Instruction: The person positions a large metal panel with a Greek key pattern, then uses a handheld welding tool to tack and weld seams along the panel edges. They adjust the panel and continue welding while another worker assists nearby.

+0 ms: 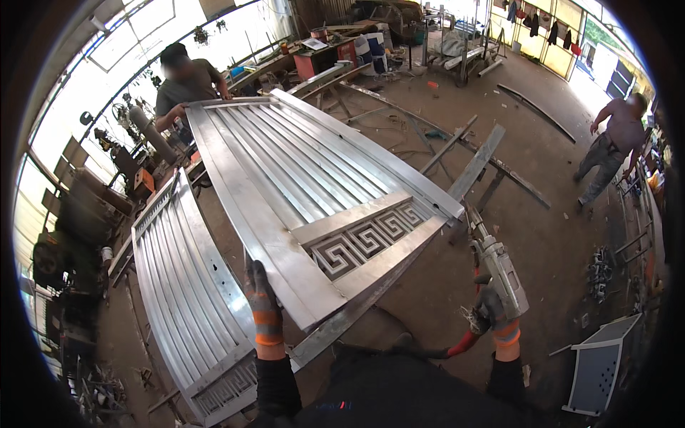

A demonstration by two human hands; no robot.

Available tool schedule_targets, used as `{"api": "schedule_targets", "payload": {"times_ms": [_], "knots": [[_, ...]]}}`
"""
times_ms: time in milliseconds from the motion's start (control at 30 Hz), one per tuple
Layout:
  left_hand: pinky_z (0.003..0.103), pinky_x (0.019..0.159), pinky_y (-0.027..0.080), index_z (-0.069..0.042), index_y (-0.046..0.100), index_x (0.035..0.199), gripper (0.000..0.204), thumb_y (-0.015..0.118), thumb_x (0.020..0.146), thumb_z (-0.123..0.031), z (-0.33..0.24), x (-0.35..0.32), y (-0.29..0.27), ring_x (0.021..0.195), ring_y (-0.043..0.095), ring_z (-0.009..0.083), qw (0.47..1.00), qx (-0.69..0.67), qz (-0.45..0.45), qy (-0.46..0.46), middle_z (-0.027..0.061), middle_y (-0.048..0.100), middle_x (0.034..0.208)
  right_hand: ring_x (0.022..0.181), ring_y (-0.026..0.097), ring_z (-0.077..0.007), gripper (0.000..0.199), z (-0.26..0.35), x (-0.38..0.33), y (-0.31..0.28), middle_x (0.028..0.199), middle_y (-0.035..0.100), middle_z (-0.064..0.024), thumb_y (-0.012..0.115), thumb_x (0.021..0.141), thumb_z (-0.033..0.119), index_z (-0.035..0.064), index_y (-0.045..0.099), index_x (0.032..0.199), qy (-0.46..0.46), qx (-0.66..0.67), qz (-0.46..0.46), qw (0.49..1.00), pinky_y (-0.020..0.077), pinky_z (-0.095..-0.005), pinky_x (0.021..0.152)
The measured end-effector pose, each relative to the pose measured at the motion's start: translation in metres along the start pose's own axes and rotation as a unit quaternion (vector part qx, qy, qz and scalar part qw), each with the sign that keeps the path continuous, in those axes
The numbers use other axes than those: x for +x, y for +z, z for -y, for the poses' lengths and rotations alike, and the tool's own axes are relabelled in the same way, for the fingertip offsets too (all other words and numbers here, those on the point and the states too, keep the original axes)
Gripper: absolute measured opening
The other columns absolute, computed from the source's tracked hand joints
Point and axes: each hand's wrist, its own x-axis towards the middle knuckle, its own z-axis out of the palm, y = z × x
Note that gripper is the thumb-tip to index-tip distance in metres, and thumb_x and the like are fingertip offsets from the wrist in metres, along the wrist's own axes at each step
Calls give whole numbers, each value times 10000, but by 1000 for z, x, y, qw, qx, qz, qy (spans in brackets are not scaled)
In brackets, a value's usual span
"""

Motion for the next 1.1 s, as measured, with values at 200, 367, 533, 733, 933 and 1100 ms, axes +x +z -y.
{"api": "schedule_targets", "payload": {"times_ms": [200, 367, 533, 733, 933, 1100], "knots": [[342, 1011, 563, -15, 629, 1568, 510, 517, 1232, -383, -49, -1, 62, 1178, 684, 163, 998, 39, 12, 50, 85, 726, 1362, 860, 661, -49, 373, -1, 42, -30, 1173, 796, -80, 770, 1049, 127, -31, 723, 1384, 53, 69, -33, 996, 523, -218, 701], [330, 1044, 539, -2, 646, 1529, 455, 485, 1226, -300, -77, 4, 137, 1211, 676, 163, 987, 84, 33, 132, 88, 712, 1403, 833, 651, -58, 300, 18, 89, -31, 1084, 787, -21, 787, 1048, 149, -11, 771, 1301, -4, 19, -82, 996, 525, -249, 713], [404, 1077, 536, 63, 675, 1447, 367, 522, 1164, -115, -85, 32, 207, 1178, 683, 273, 947, 90, 10, 310, 181, 717, 1314, 838, 668, -66, 303, 48, 138, -23, 1053, 802, -29, 790, 1086, 211, -7, 777, 1296, -45, -18, -109, 993, 535, -262, 712], [489, 883, 587, 32, 744, 1357, 354, 705, 1063, -160, -124, 83, 313, 964, 724, 411, 850, 198, 37, 487, 228, 742, 1077, 730, 686, -91, 320, 96, 215, -7, 1003, 807, -73, 753, 1128, 258, -38, 773, 1250, -54, 43, -87, 994, 531, -268, 613], [585, 1071, 514, -63, 777, 1373, 540, 817, 917, -349, -161, 126, 396, 1178, 667, 433, 689, 272, 12, 672, 205, 712, 1222, 696, 692, -115, 327, 60, 282, -41, 878, 769, -43, 736, 1133, 268, -41, 779, 1229, -132, 18, -109, 985, 540, -287, 614], [522, 1138, 548, -69, 752, 1365, 537, 763, 867, -269, -201, 158, 499, 1251, 701, 440, 655, 214, 253, 679, 204, 751, 1295, 880, 758, -159, 305, 18, 325, -126, 1055, 830, -64, 715, 1141, 250, -19, 784, 1266, -83, -20, -99, 991, 602, -333, 795]]}}
